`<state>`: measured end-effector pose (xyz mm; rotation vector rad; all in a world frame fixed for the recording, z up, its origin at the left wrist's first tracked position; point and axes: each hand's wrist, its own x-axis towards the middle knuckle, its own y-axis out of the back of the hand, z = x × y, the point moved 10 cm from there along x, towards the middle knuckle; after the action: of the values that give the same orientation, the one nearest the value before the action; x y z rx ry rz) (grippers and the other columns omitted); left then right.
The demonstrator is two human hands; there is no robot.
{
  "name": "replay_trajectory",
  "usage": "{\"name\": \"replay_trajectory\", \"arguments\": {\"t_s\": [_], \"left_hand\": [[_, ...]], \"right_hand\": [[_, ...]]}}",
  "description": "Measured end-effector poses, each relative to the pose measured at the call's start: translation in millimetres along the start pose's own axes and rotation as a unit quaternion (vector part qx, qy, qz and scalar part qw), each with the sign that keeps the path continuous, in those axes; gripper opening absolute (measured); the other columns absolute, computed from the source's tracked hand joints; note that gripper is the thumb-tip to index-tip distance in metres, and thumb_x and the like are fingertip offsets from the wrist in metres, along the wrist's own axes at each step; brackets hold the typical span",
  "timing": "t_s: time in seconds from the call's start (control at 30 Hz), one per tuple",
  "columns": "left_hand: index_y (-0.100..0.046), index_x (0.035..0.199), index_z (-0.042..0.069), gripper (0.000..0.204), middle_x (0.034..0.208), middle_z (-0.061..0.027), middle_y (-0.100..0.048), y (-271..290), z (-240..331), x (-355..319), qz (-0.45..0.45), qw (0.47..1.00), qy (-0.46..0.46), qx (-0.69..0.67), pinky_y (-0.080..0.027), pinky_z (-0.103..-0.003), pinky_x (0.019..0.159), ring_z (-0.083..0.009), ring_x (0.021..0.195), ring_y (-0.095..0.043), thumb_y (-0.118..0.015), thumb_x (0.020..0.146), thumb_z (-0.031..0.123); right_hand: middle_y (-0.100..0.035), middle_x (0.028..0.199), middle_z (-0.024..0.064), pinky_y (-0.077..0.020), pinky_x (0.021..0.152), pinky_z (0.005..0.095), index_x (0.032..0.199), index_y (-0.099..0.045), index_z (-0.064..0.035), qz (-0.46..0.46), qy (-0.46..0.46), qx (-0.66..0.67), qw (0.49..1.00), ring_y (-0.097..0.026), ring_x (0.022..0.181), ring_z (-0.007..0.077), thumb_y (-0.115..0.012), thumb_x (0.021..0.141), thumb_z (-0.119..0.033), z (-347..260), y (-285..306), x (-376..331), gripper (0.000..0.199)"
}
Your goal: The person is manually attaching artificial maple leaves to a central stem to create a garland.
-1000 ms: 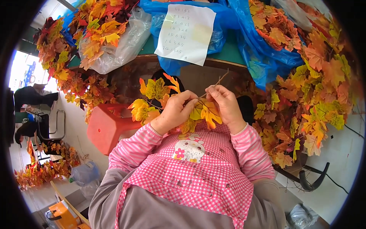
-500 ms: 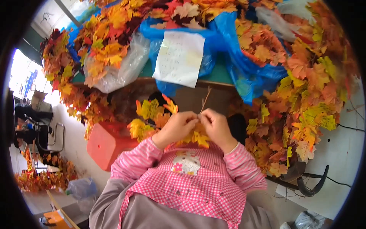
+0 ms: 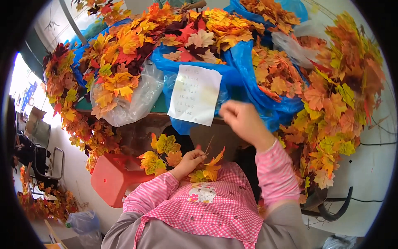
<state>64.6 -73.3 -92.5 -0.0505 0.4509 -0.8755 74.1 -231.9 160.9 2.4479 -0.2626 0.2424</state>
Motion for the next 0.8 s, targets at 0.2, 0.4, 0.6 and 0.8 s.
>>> {"name": "replay_trajectory", "arguments": {"t_s": [0.2,0.4,0.6,0.8], "left_hand": [[-0.059,0.098,0.003,0.012,0.075,0.0003,-0.058,5,2,2,-0.009,0.999,-0.012,-0.05,-0.047,-0.022,0.059,-0.0075,0.063,-0.055,-0.057,0.094,0.014],[-0.059,0.101,0.001,0.014,0.077,0.0007,-0.059,15,4,4,-0.015,0.999,-0.029,-0.018,-0.048,-0.022,0.062,-0.0068,0.066,-0.055,-0.057,0.094,0.013],[-0.06,0.102,0.0,0.016,0.078,0.0009,-0.059,19,-2,4,-0.018,0.998,-0.039,-0.037,-0.048,-0.022,0.062,-0.0067,0.067,-0.055,-0.057,0.095,0.014],[-0.06,0.103,0.0,0.015,0.079,0.0008,-0.059,13,-3,4,-0.03,0.998,-0.037,-0.031,-0.048,-0.022,0.063,-0.0069,0.07,-0.056,-0.057,0.094,0.012]], "right_hand": [[-0.067,0.09,0.0155,-0.0482,0.072,0.0339,0.097,-0.067,0.0009,0.057,0.15,-0.186,0.969,-0.064,0.082,0.0281,-0.06,0.085,-0.018,-30,8,163,0.023],[-0.067,0.1,0.0157,-0.0462,0.086,0.0448,0.095,-0.072,-0.0047,0.07,0.086,-0.349,0.931,-0.061,0.098,0.0328,-0.056,0.086,-0.048,6,-36,286,0.047],[-0.062,0.119,0.0165,-0.0398,0.099,0.0426,0.107,-0.071,-0.0071,-0.116,0.043,-0.604,0.787,-0.05,0.121,0.0332,-0.056,0.084,-0.054,40,-89,310,0.054],[-0.071,0.097,0.0129,-0.0503,0.083,0.0331,0.1,-0.071,-0.0036,0.028,0.045,-0.111,0.992,-0.067,0.091,0.0231,-0.065,0.081,-0.021,70,-23,313,0.026]]}}
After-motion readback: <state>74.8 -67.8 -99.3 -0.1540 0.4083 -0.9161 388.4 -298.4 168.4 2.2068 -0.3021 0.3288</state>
